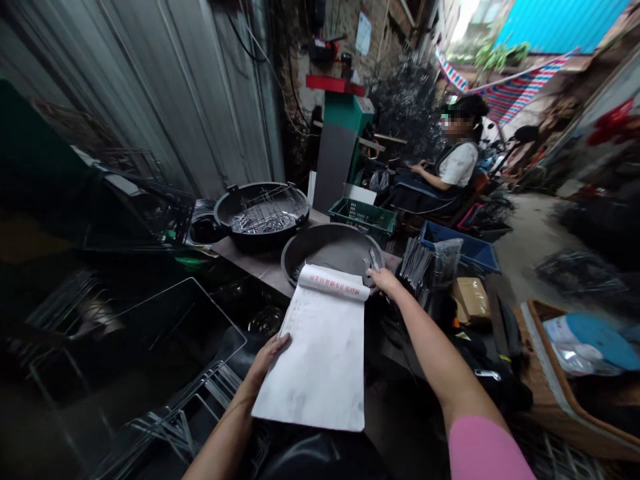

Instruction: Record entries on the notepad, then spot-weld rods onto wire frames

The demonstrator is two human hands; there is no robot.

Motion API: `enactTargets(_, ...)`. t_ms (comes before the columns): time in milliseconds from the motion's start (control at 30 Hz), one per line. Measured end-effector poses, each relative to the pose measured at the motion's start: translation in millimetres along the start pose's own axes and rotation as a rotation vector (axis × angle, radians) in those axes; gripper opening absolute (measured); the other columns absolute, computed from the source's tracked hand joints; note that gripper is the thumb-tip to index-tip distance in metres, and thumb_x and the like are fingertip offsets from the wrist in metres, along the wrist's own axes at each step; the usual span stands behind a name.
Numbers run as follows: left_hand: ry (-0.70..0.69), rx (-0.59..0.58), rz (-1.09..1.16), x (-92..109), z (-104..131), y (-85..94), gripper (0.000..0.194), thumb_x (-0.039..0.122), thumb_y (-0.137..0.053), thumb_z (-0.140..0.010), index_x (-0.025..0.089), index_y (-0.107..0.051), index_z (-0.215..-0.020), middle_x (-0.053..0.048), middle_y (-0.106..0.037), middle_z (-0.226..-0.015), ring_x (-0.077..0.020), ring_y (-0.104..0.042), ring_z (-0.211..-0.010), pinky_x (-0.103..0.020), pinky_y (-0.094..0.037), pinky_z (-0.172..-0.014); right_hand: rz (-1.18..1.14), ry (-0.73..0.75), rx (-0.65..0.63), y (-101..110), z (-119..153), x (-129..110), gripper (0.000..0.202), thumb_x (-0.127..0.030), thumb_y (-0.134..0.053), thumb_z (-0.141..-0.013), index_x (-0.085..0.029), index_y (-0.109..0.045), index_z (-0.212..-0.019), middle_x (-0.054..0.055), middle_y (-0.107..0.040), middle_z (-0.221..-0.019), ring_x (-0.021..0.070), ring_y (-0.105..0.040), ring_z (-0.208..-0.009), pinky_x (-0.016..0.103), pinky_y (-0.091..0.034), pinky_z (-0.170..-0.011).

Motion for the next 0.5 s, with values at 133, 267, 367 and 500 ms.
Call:
enactTargets(133,-0.01,0.037,-0.002,3,3,0.8,0.025,0.017,-0.061,-0.071,0.012,-0.062,-0.096,-0.007,-0.068,-0.088,-0.0176,-0.064,-0.07,-0.025,-0.05,-0.063,0.032,-0.053,-0.032,-10,-13,8,0.024,-0.034,-0.053,-0.08,-0.01,-0.054,-0.075,-0.002,-0.048,-0.039,0.0081,-0.039,-0.025,0.019,-0.021,-0.028)
enactTargets(267,0.006,0.019,-0.018,3,4,1.0,0.029,0.017,-0.061,-0.071,0.012,-0.061,-0.1,-0.008,-0.068,-0.087,-0.0188,-0.064,-0.069,-0.027,-0.051,-0.062,-0.017,-0.057,-0.055,-12,-20,10,0.023,-0.033,-0.055,-0.079,-0.013,-0.051,-0.067,-0.006,-0.039,-0.034,0.0056,-0.033,-0.025,0.017,-0.018,-0.028)
enactTargets(367,0.002,0.006,-0.014,1,0,1.6,0.032,0.019,-0.062,-0.07,0.012,-0.059,-0.102,-0.009,-0.068,-0.088,-0.0193,-0.064,-0.07,-0.027,-0.051,-0.063,-0.117,-0.017,-0.079,-15,-22,4,0.024,-0.033,-0.054,-0.08,-0.015,-0.046,-0.065,-0.007,-0.038,-0.037,0.0034,-0.03,-0.027,0.015,-0.018,-0.028)
enactTargets(500,-0.007,-0.008,0.005,-2,-4,-0.8,0.035,0.02,-0.064,-0.068,0.01,-0.058,-0.102,-0.01,-0.068,-0.086,-0.0197,-0.064,-0.068,-0.028,-0.051,-0.063,-0.278,0.087,-0.088,-12,-20,-20,0.03,-0.036,-0.047,-0.084,-0.018,-0.036,-0.063,-0.01,-0.032,-0.041,0.0011,-0.025,-0.03,0.013,-0.019,-0.031)
Point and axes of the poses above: each hand's wrist, its own z-axis away from the middle knuckle, its own y-axis out of the back of the hand, x = y × z, the point moved 2 cm from there along -z, towards the middle knuckle
